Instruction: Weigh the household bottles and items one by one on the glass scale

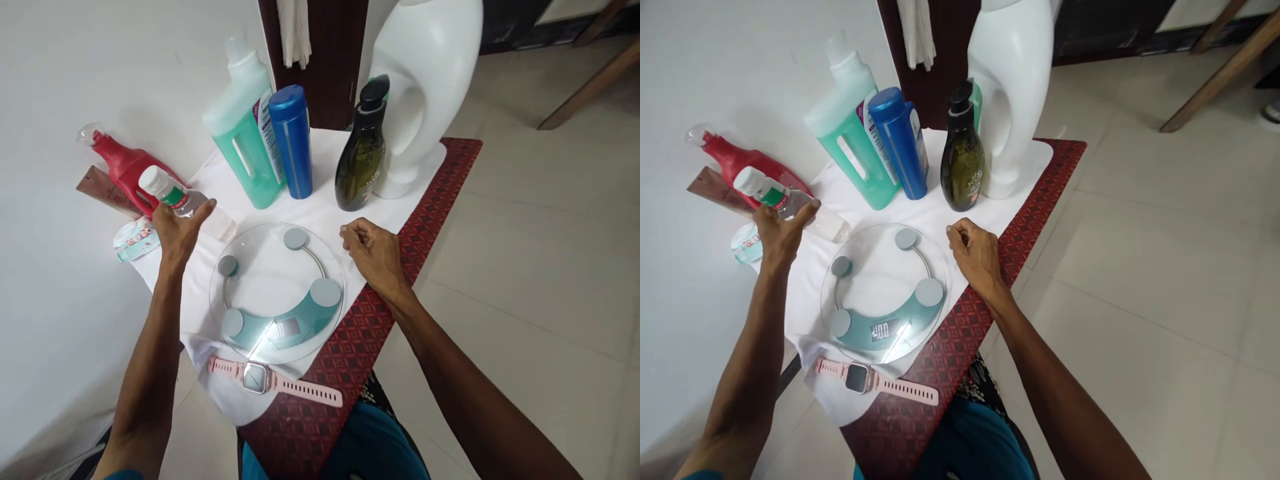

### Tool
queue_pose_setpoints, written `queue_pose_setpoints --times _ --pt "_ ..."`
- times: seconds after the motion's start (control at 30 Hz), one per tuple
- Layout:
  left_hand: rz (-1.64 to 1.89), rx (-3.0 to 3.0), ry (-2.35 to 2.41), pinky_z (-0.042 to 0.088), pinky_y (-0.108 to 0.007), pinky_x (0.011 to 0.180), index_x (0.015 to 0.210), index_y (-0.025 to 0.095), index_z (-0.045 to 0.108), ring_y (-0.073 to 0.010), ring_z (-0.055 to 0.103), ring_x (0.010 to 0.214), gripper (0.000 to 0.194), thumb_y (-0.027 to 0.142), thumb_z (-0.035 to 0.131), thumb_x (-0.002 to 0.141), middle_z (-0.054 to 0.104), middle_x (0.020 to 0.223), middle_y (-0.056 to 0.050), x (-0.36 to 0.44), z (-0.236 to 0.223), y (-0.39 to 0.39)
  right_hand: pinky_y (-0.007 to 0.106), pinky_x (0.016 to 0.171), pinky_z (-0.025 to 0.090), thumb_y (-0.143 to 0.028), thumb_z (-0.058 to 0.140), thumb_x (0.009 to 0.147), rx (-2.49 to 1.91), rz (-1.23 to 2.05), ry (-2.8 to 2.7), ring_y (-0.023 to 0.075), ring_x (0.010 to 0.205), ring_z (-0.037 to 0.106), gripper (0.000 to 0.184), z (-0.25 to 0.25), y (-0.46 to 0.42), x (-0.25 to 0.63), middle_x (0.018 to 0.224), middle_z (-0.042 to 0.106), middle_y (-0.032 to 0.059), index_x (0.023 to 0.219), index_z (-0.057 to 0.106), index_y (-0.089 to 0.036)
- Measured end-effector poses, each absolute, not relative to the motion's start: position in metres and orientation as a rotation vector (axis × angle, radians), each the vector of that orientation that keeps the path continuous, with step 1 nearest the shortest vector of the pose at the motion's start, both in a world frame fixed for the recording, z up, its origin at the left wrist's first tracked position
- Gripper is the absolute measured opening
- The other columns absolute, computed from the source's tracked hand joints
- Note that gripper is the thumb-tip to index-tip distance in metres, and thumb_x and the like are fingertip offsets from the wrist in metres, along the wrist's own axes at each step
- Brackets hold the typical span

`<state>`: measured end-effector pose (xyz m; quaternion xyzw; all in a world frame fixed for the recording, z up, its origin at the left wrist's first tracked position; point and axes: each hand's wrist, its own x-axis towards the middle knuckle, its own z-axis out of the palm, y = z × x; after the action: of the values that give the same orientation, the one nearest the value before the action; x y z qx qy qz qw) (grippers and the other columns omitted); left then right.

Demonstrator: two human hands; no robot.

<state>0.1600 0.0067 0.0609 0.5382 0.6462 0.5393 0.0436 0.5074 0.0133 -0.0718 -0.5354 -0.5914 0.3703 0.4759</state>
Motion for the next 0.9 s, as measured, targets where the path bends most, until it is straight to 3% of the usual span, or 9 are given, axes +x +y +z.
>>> queue_pose_setpoints --times 0.2,0.53,0.63,0.77,0.9 --pt "1.400 1.661 1.777 0.066 -0.041 0.079 0.110 0.020 0.080 -0.0259 0.077 0.082 0.058 0.051 0.103 0.067 0.080 0.095 -0.007 0.222 0.060 -0.070 0.034 0.064 0.045 -0.043 0.065 0.100 -1.323 0.901 -1.429 0.0167 0.058 0.059 0.028 -0.073 0.013 0.505 0.068 0.069 -0.0001 0.079 0.065 -0.025" --pt "1.260 1.836 1.745 0.067 -0.050 0.095 0.120 0.021 0.075 -0.0316 0.080 0.104 0.059 0.048 0.101 0.075 0.083 0.108 -0.009 0.252 0.038 -0.078 0.032 0.062 0.043 -0.045 0.065 0.101 -1.301 0.907 -1.416 0.0147 0.057 0.056 0.031 -0.074 0.014 0.504 0.066 0.067 -0.0012 0.078 0.063 -0.024" --pt "1.264 1.909 1.729 0.066 -0.053 0.099 0.128 0.022 0.071 -0.0325 0.079 0.109 0.072 0.060 0.102 0.075 0.081 0.117 -0.010 0.248 0.032 -0.079 0.032 0.062 0.044 -0.044 0.065 0.101 -1.286 0.917 -1.408 0.0150 0.059 0.057 0.029 -0.073 0.012 0.504 0.067 0.067 -0.0011 0.079 0.063 -0.024" --pt "1.342 2.031 1.627 0.061 -0.055 0.112 0.144 0.025 0.064 -0.0377 0.072 0.132 0.101 0.081 0.100 0.068 0.073 0.142 -0.014 0.234 0.023 -0.083 0.032 0.064 0.045 -0.042 0.066 0.101 -1.279 0.923 -1.406 0.0150 0.059 0.058 0.028 -0.072 0.011 0.505 0.067 0.067 -0.0015 0.079 0.063 -0.024" --pt "1.519 1.953 1.505 0.061 -0.057 0.111 0.158 0.033 0.056 -0.0391 0.070 0.138 0.102 0.096 0.079 0.081 0.064 0.157 -0.015 0.209 0.023 -0.091 0.032 0.064 0.046 -0.041 0.066 0.100 -1.286 0.933 -1.399 0.0146 0.058 0.058 0.027 -0.072 0.012 0.505 0.066 0.067 -0.0019 0.079 0.064 -0.024"
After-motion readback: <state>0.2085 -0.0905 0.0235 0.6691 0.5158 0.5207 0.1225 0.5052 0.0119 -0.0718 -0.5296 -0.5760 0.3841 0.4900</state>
